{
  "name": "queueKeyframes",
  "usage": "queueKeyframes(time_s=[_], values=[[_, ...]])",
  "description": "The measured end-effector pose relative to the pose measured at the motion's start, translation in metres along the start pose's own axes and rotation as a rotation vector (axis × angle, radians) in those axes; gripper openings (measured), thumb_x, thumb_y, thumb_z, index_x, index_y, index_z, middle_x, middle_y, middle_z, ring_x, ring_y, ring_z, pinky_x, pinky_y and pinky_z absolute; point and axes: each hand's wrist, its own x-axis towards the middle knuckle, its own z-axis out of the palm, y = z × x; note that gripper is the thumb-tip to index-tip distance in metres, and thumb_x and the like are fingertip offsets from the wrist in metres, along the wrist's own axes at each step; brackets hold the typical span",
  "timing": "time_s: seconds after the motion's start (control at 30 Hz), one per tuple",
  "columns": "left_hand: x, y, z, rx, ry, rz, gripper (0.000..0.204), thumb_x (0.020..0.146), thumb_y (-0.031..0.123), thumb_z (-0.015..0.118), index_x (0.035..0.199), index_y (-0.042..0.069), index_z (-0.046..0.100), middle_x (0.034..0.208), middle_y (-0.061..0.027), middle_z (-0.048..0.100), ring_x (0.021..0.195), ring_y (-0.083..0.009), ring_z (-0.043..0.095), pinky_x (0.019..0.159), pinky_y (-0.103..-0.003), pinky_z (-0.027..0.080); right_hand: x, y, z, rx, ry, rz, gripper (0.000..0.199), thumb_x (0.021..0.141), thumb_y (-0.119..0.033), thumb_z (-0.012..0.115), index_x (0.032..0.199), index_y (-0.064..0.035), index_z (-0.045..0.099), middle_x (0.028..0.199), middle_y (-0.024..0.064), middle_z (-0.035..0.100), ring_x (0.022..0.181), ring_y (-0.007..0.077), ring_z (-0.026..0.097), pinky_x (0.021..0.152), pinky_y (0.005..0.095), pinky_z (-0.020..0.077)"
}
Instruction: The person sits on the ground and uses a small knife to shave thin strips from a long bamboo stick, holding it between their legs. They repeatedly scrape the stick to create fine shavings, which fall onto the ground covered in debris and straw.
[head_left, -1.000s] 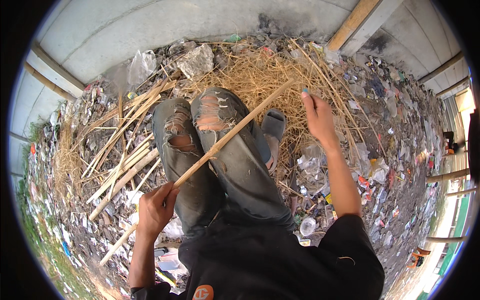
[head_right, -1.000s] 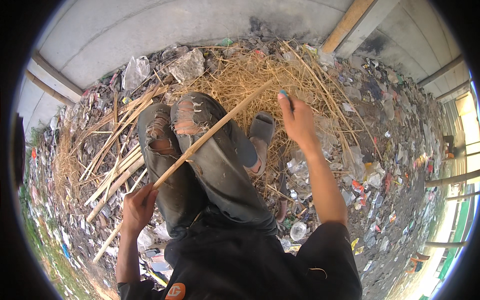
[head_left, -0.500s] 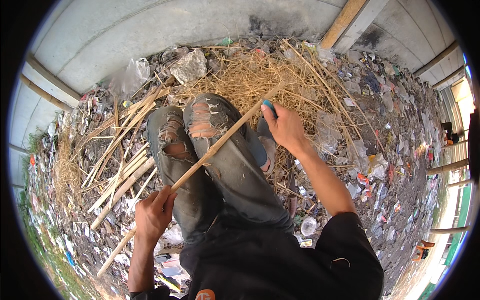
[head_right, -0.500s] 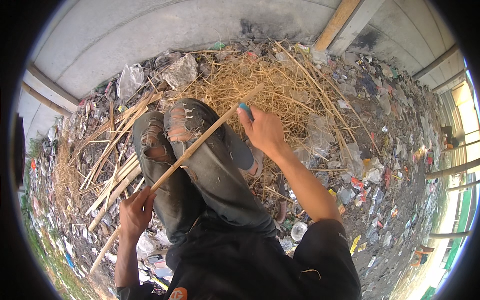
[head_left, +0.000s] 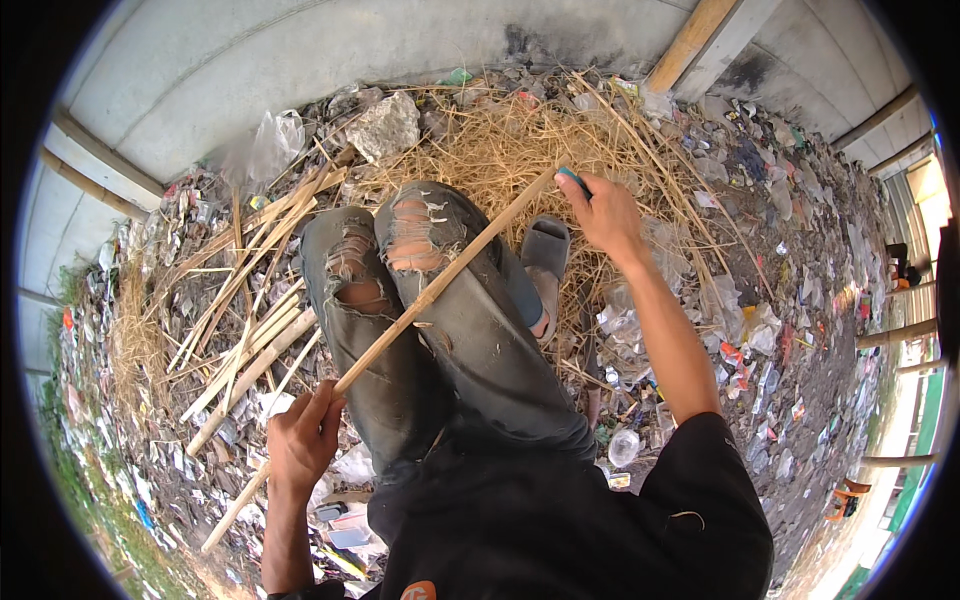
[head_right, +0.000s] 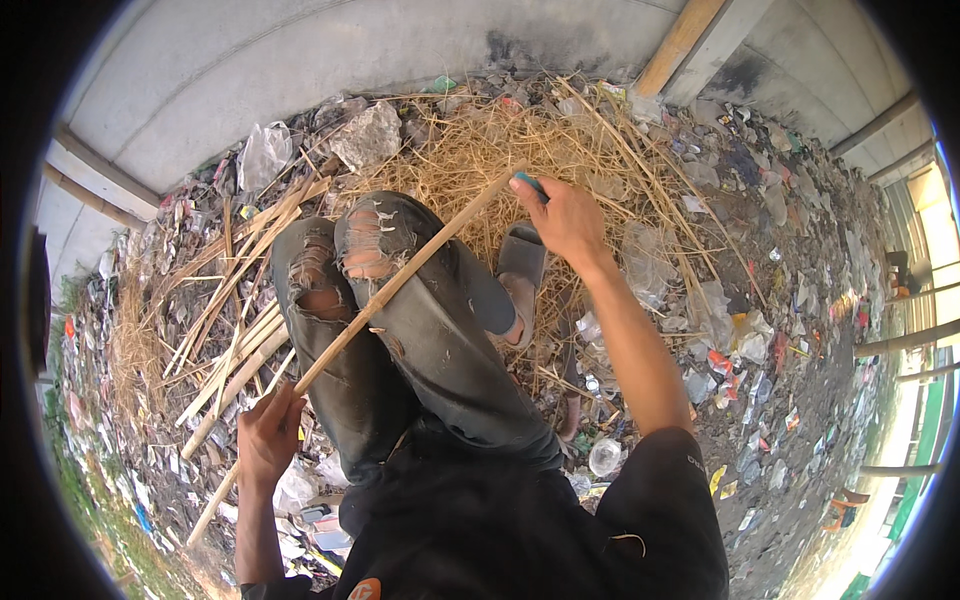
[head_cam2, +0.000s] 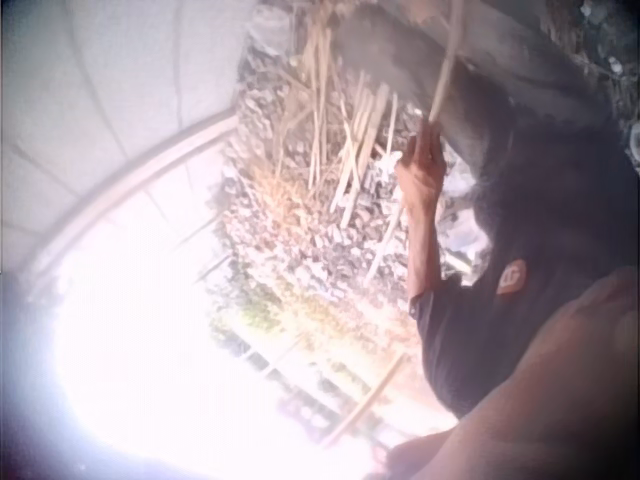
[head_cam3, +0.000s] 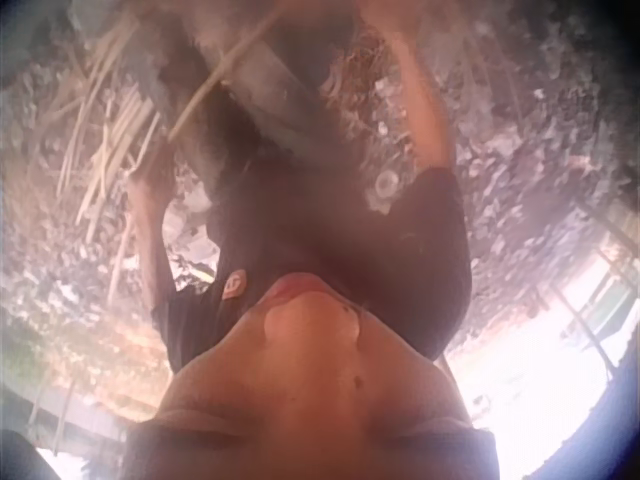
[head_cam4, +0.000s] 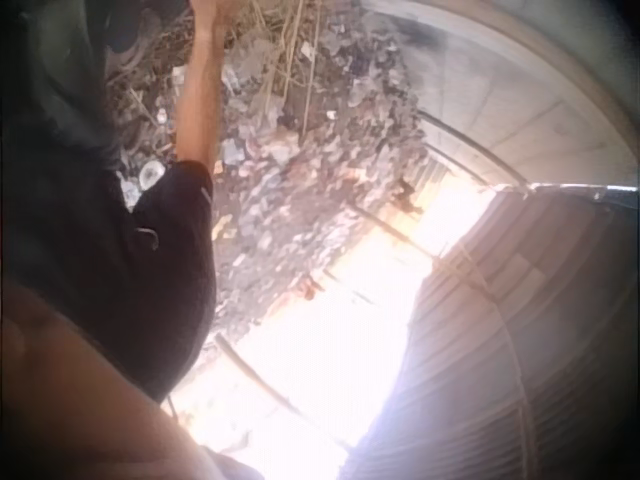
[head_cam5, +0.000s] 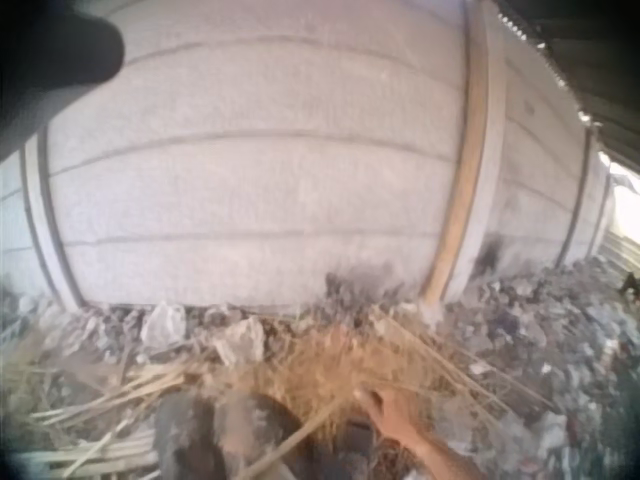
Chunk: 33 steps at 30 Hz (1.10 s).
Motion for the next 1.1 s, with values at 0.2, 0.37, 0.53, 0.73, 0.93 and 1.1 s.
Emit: queueKeyframes(time_s=[0.2, 0.37, 0.53, 0.73, 0.93, 1.1], values=[[0.009, -0.002, 0.006, 0.046, 0.027, 0.019, 0.025, 0.093, 0.013, 0.077, 0.116, 0.005, 0.073, 0.073, -0.012, 0.067, 0.054, -0.0315, 0.066, 0.048, -0.042, 0.05, -0.001, -0.042, -0.003, -0.012, -0.043, 0.032, 0.071, 0.106, -0.065, 0.044, 0.08, -0.0045, 0.069, 0.059, 0.0167, 0.064, 0.059, 0.0395, 0.067, 0.058, 0.0486, 0.0521], [-0.013, -0.024, -0.007, 0.062, 0.023, 0.008, 0.024, 0.092, 0.011, 0.078, 0.116, 0.006, 0.074, 0.071, -0.0106, 0.067, 0.052, -0.0287, 0.065, 0.046, -0.04, 0.049, 0.035, 0.054, -0.036, -0.142, -0.004, 0.382, 0.074, 0.107, -0.065, 0.04, 0.076, -0.0035, 0.067, 0.059, 0.0169, 0.063, 0.059, 0.0372, 0.066, 0.061, 0.0503, 0.051], [-0.032, -0.029, -0.007, 0.003, 0.029, -0.069, 0.026, 0.09, 0.005, 0.078, 0.116, 0.004, 0.074, 0.072, -0.012, 0.068, 0.053, -0.0272, 0.065, 0.048, -0.038, 0.049, 0.026, 0.041, -0.044, 0.012, 0.033, 0.303, 0.07, 0.108, -0.059, 0.045, 0.074, -0.0003, 0.064, 0.055, 0.0161, 0.057, 0.052, 0.0353, 0.058, 0.058, 0.0479, 0.0448], [-0.022, -0.036, 0.002, -0.005, 0.032, -0.013, 0.028, 0.089, 0.004, 0.078, 0.117, 0.003, 0.074, 0.072, -0.0123, 0.068, 0.053, -0.0253, 0.066, 0.048, -0.038, 0.049, -0.027, -0.053, -0.005, 0.058, -0.108, -0.041, 0.066, 0.108, -0.057, 0.048, 0.077, -0.0015, 0.066, 0.056, 0.0175, 0.057, 0.055, 0.0397, 0.059, 0.056, 0.0504, 0.046], [-0.034, -0.045, -0.001, -0.035, 0.047, 0.003, 0.027, 0.089, 0.004, 0.077, 0.116, 0.0, 0.074, 0.072, -0.0138, 0.069, 0.053, -0.0246, 0.066, 0.047, -0.037, 0.049, 0.021, 0.019, -0.018, 0.086, 0.073, 0.321, 0.067, 0.108, -0.055, 0.049, 0.075, 0.0006, 0.065, 0.058, 0.0191, 0.058, 0.054, 0.0385, 0.059, 0.055, 0.0488, 0.045], [-0.031, -0.037, 0.003, -0.05, 0.033, -0.033, 0.027, 0.09, 0.003, 0.077, 0.116, 0.0, 0.074, 0.073, -0.0139, 0.07, 0.054, -0.0257, 0.067, 0.048, -0.037, 0.05, -0.02, -0.056, -0.007, 0.173, -0.052, 0.037, 0.066, 0.108, -0.057, 0.048, 0.081, -0.0001, 0.068, 0.059, 0.0198, 0.059, 0.058, 0.0388, 0.063, 0.058, 0.0478, 0.048]])
